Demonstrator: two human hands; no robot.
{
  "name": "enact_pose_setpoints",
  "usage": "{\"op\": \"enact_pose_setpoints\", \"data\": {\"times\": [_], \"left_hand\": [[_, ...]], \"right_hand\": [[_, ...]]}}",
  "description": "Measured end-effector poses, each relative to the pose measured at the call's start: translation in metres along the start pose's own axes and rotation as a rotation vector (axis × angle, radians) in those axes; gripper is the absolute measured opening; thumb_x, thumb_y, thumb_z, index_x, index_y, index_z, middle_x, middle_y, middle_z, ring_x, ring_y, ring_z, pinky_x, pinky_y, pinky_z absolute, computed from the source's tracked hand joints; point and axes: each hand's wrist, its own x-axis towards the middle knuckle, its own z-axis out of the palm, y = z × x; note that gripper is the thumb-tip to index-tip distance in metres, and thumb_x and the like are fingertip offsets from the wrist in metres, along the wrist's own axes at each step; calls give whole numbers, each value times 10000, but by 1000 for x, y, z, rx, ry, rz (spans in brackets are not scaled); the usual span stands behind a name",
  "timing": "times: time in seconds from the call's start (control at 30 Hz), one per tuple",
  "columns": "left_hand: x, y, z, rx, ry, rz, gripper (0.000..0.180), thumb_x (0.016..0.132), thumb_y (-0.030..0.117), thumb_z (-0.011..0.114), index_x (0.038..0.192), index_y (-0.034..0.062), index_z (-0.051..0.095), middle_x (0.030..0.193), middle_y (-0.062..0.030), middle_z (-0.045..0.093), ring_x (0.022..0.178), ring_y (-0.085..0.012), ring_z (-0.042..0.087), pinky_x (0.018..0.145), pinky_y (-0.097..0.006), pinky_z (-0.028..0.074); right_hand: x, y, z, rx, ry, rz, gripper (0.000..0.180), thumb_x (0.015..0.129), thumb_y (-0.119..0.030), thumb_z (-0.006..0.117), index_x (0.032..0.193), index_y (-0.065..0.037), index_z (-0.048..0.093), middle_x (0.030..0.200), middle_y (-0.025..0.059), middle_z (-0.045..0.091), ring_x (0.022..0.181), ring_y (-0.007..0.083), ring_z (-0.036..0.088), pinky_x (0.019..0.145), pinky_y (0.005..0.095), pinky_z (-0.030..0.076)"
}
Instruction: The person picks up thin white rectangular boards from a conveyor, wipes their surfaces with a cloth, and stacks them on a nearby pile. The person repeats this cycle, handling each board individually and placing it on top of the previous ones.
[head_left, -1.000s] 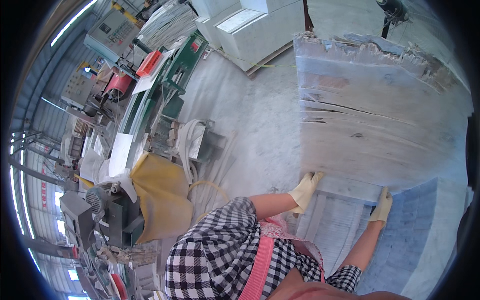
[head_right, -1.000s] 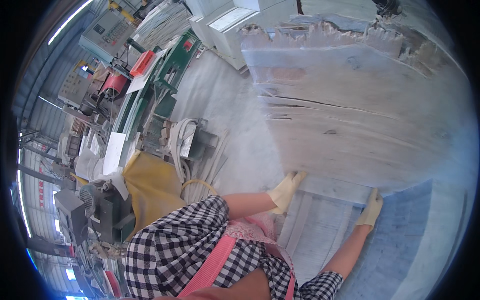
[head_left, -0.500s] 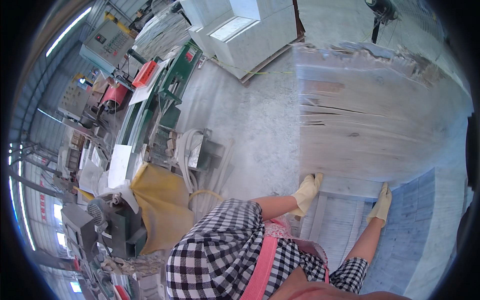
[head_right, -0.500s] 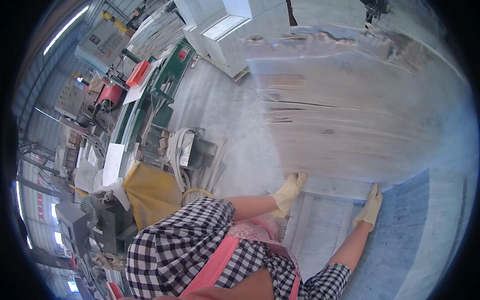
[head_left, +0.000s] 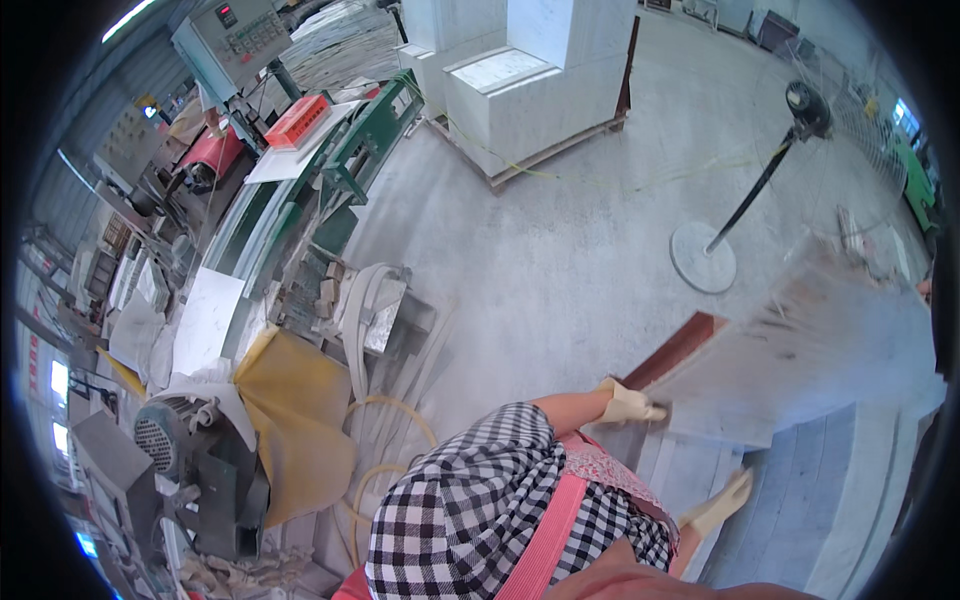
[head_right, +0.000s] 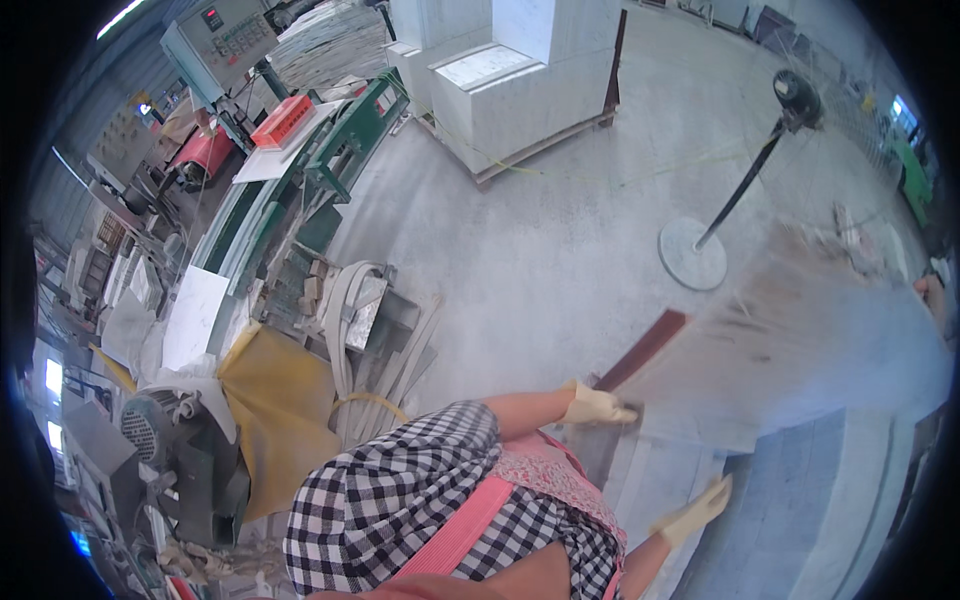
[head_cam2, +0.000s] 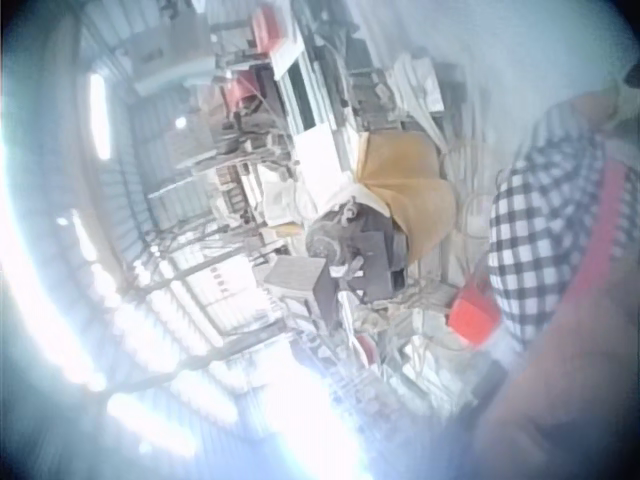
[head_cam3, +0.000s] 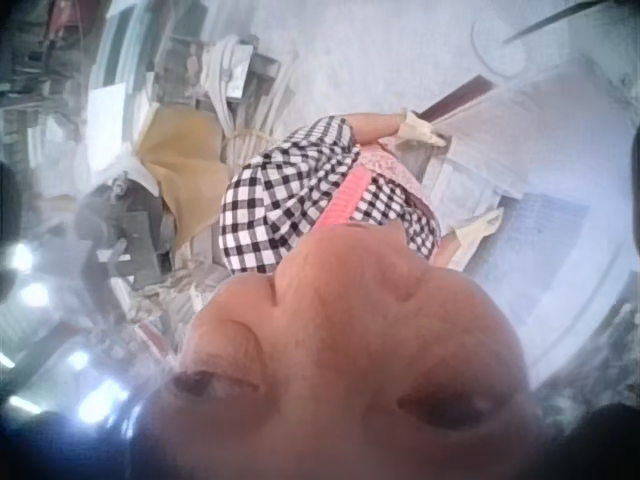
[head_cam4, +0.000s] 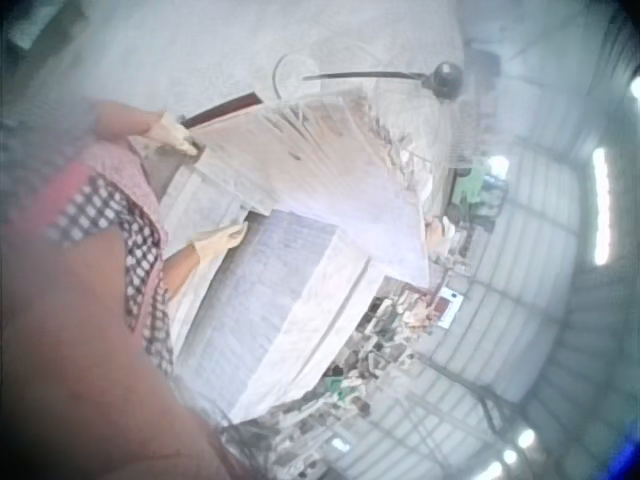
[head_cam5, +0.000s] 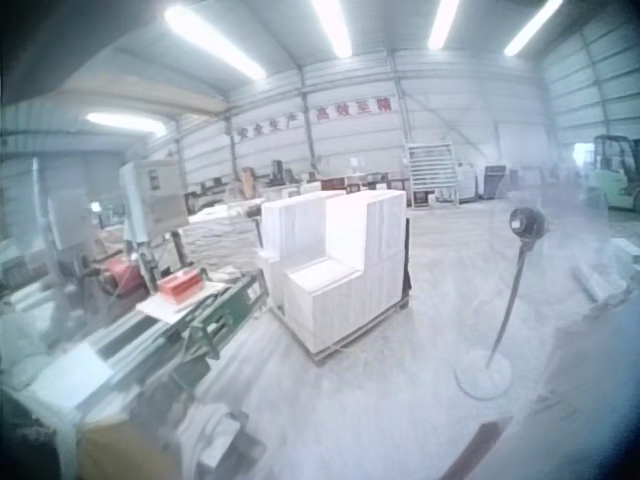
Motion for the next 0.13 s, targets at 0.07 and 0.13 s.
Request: {"op": "enact_pose_setpoints", "data": {"times": [0.07, 0.13], "left_hand": [[-16, -41, -20, -228, -88, 136, 620, 963, 595, 461, 1162, 45, 667, 981, -81, 736, 893, -194, 680, 813, -274, 518], [-27, -97, -44, -286, 38, 211, 588, 944, 616, 475, 1160, 110, 682, 988, -80, 736, 883, -211, 684, 830, -284, 517]], "right_hand": [[-44, -19, -6, -91, -124, 185, 507, 1052, -396, 490, 1315, 31, 563, 1157, 180, 606, 1094, 241, 586, 1029, 364, 438], [-62, -29, 9, -169, -202, 288, 527, 1048, -432, 487, 1305, 20, 570, 1095, 166, 603, 1040, 222, 590, 1007, 354, 445]]}}
